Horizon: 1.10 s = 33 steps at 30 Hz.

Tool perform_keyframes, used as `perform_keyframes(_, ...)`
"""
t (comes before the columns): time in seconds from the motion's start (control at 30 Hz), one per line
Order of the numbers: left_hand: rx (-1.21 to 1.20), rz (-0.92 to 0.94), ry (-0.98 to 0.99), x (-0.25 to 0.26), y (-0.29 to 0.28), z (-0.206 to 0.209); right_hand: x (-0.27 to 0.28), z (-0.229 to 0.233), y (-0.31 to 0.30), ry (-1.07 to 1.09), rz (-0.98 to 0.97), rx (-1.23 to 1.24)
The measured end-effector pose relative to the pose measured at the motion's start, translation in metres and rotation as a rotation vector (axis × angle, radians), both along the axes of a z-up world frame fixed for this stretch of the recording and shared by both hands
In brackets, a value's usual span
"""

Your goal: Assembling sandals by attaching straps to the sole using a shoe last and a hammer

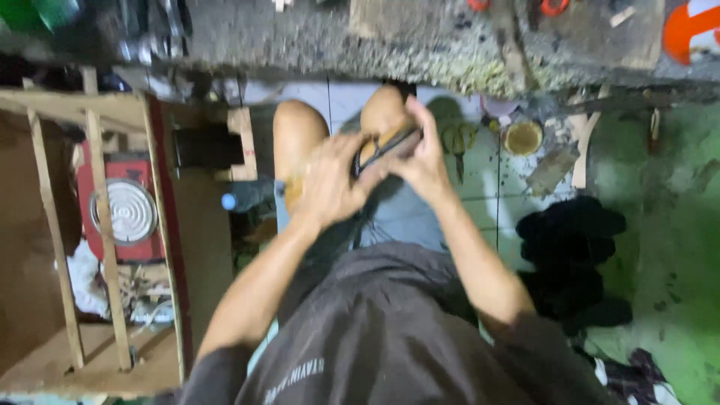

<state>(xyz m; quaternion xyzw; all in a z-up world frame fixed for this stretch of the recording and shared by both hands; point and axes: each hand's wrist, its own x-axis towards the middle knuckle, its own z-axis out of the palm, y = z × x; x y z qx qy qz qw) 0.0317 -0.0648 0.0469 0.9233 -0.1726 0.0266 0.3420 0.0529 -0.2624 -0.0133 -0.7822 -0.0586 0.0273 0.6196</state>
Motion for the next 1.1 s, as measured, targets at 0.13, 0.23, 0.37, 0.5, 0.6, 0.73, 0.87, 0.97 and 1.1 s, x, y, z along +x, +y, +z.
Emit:
perform_keyframes(0.13,-0.438,0.221,0.357,-0.045,-0.010,0.016,-0.022,0.039,0.012,0.154,-0.152,0.273)
perform_keyframes(0.23,-0.703,0.387,0.498,-0.068,-0.015,-0.006,-0.023,0.037,0.019,0.143,-0.135,0.367)
perform_keyframes(0.37,-0.978,0.571,0.557,-0.076,-0.017,-0.026,-0.043,0.037,0.038,0.283,0.089,0.130)
perform_keyframes(0.5,-0.919,0.585,0.565,-0.078,-0.012,-0.024,-0.054,0.025,0.039,0.289,0.105,0.134)
perform_keyframes(0.6,-0.884,0.572,0.570,-0.081,-0.008,-0.025,-0.064,0.023,0.045,0.243,0.067,0.164)
perform_keyframes(0.73,-0.885,0.587,0.582,-0.078,-0.008,-0.024,-0.061,0.015,0.051,0.297,-0.071,0.312)
perform_keyframes(0.87,-0.930,0.573,0.547,-0.082,0.005,-0.049,-0.063,0.032,0.065,0.319,-0.103,0.372)
perform_keyframes(0.97,-0.974,0.606,0.538,-0.085,0.010,-0.063,-0.071,0.044,0.070,0.368,-0.045,0.083)
perform_keyframes(1.1,-0.995,0.623,0.552,-0.087,0.007,-0.057,-0.075,0.012,0.069,0.348,-0.099,0.233)
